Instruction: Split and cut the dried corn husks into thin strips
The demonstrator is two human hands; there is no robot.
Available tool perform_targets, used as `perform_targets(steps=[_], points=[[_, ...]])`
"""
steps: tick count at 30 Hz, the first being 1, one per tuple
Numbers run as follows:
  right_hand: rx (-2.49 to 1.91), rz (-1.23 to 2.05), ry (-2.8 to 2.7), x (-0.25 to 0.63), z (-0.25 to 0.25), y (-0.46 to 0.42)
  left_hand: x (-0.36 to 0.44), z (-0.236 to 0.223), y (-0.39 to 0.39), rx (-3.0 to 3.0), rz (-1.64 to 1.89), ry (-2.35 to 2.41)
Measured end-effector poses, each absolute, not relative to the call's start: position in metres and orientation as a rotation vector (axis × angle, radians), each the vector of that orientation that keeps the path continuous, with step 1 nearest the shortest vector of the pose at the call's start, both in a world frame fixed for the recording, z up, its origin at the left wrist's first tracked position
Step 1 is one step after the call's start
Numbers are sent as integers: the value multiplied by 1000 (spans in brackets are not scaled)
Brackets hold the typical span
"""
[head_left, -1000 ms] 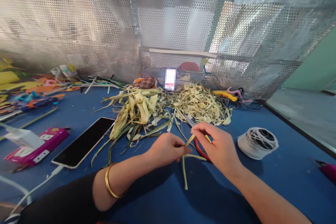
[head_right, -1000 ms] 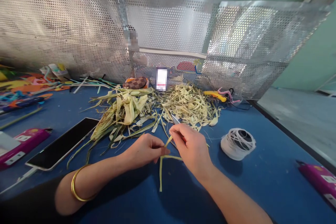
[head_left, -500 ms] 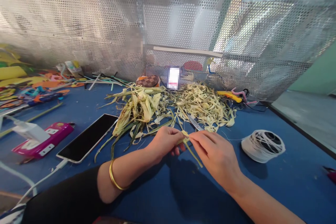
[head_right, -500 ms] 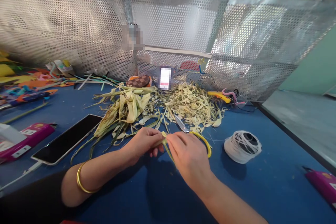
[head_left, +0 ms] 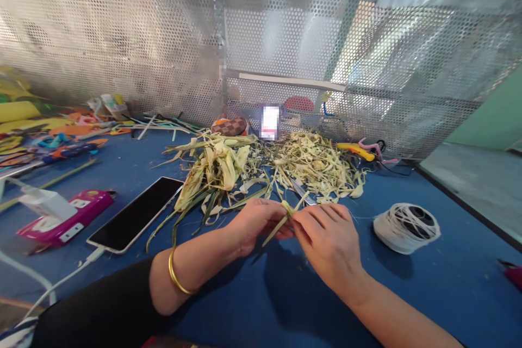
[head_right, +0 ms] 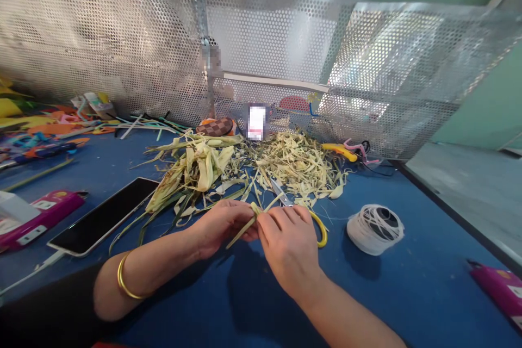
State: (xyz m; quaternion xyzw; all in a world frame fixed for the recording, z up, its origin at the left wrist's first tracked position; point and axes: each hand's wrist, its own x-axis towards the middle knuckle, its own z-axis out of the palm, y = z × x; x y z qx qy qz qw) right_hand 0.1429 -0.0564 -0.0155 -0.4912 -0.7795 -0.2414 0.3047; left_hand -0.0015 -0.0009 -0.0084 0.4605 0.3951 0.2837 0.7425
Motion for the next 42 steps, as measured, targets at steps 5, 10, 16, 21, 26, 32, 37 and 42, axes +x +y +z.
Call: perform_targets(steps=[5, 10, 16, 21, 26, 32, 37, 42], points=[[-1289, -647, -2099, 143, -17, -57, -2, -7, 0, 984, 624, 868], [-1252, -673, -2148, 141, -19, -56, -1, -12, 1, 959, 649, 888], [-1009, -733, -2484, 133, -20, -58, 0, -17, 0, 936, 694, 889], [-1066, -488, -2277, 135, -22, -55, 0, -13, -2, 974, 703, 894], [-1377, 167, -1697, 145, -25, -46, -1, -7, -1, 1021, 689, 912], [-1421, 952, -1318, 145, -32, -38, -4, -10, 2, 1118, 665, 861], [-1407, 990, -1247, 142, -33, -38, -1, -15, 0, 1154, 684, 873], [-1409, 1027, -1162, 137, -31, -39, 2, -18, -1, 1084, 780, 921]])
